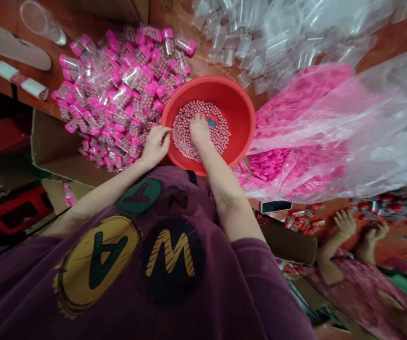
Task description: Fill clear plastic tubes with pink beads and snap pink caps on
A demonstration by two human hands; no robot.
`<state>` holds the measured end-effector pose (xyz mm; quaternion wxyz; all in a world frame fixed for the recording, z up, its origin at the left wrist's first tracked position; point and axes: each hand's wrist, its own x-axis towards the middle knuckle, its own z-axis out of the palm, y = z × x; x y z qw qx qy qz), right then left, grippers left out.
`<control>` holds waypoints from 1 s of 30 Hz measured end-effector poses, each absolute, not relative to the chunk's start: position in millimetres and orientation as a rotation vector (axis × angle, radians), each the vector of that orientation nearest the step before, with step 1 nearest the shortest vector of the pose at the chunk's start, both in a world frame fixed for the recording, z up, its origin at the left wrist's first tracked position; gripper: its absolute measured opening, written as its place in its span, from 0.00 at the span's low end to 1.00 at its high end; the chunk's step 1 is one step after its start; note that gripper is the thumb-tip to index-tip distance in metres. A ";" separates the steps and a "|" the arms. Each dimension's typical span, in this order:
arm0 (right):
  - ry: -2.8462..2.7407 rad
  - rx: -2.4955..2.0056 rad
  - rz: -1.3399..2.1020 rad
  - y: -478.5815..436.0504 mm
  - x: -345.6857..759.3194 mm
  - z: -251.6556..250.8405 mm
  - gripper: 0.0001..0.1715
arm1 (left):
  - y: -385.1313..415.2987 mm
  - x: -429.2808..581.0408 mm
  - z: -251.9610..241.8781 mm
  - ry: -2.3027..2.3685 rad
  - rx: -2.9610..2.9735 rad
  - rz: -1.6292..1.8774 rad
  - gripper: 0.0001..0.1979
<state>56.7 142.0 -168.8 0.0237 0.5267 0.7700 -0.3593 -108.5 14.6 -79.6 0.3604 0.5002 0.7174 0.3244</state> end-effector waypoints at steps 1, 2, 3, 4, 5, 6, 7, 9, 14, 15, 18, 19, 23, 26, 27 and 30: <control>2.416 1.564 -1.183 137.1 51.1 -173.7 0.19 | 15.2 -108.5 -77.5 1.849 1.267 0.839 0.11; 2.441 1.506 -1.246 133.1 47.9 -177.4 0.19 | 15.9 -108.6 -75.1 1.848 1.242 0.840 0.11; 2.460 1.463 -1.303 129.8 47.1 -179.7 0.21 | 16.8 -108.7 -72.5 1.845 1.210 0.843 0.11; 2.471 1.446 -1.355 127.0 48.4 -180.4 0.23 | 17.9 -108.7 -70.0 1.843 1.170 0.852 0.11; 2.472 1.464 -1.402 124.4 51.4 -179.3 0.25 | 19.4 -108.0 -67.7 1.841 1.117 0.865 0.10; 2.465 1.515 -1.451 121.5 55.3 -176.5 0.27 | 21.6 -106.4 -65.9 1.836 1.053 0.882 0.10; 2.451 1.584 -1.504 118.2 59.5 -172.2 0.29 | 24.8 -103.6 -64.5 1.825 0.981 0.902 0.11; 2.420 1.725 -1.619 109.8 65.8 -160.3 0.31 | 34.0 -94.7 -63.0 1.778 0.830 0.950 0.15; 2.348 1.931 -1.943 86.5 69.4 -126.6 0.29 | 62.0 -70.0 -55.8 1.537 0.605 1.085 0.15; 2.340 1.939 -1.984 83.8 71.8 -120.6 0.30 | 65.5 -68.4 -52.3 1.489 0.585 1.102 0.12; 2.317 1.936 -1.981 81.9 89.8 -102.2 0.36 | 70.8 -70.7 -38.2 1.363 0.543 1.080 0.07; 2.322 1.953 -1.940 83.1 98.6 -95.2 0.37 | 71.5 -72.6 -32.9 1.326 0.539 1.048 0.06; 2.495 1.972 -1.720 91.6 130.6 -59.0 0.33 | 73.9 -73.9 -16.2 1.189 0.550 0.881 0.09; 2.675 1.824 -1.653 99.0 139.5 -30.1 0.25 | 76.0 -66.6 -11.0 1.125 0.543 0.837 0.09; 2.717 1.776 -1.635 101.4 140.1 -22.5 0.23 | 76.4 -64.0 -10.4 1.124 0.546 0.838 0.09; 2.745 1.664 -1.633 107.0 141.2 -7.3 0.17 | 76.3 -59.1 -10.0 1.145 0.580 0.807 0.10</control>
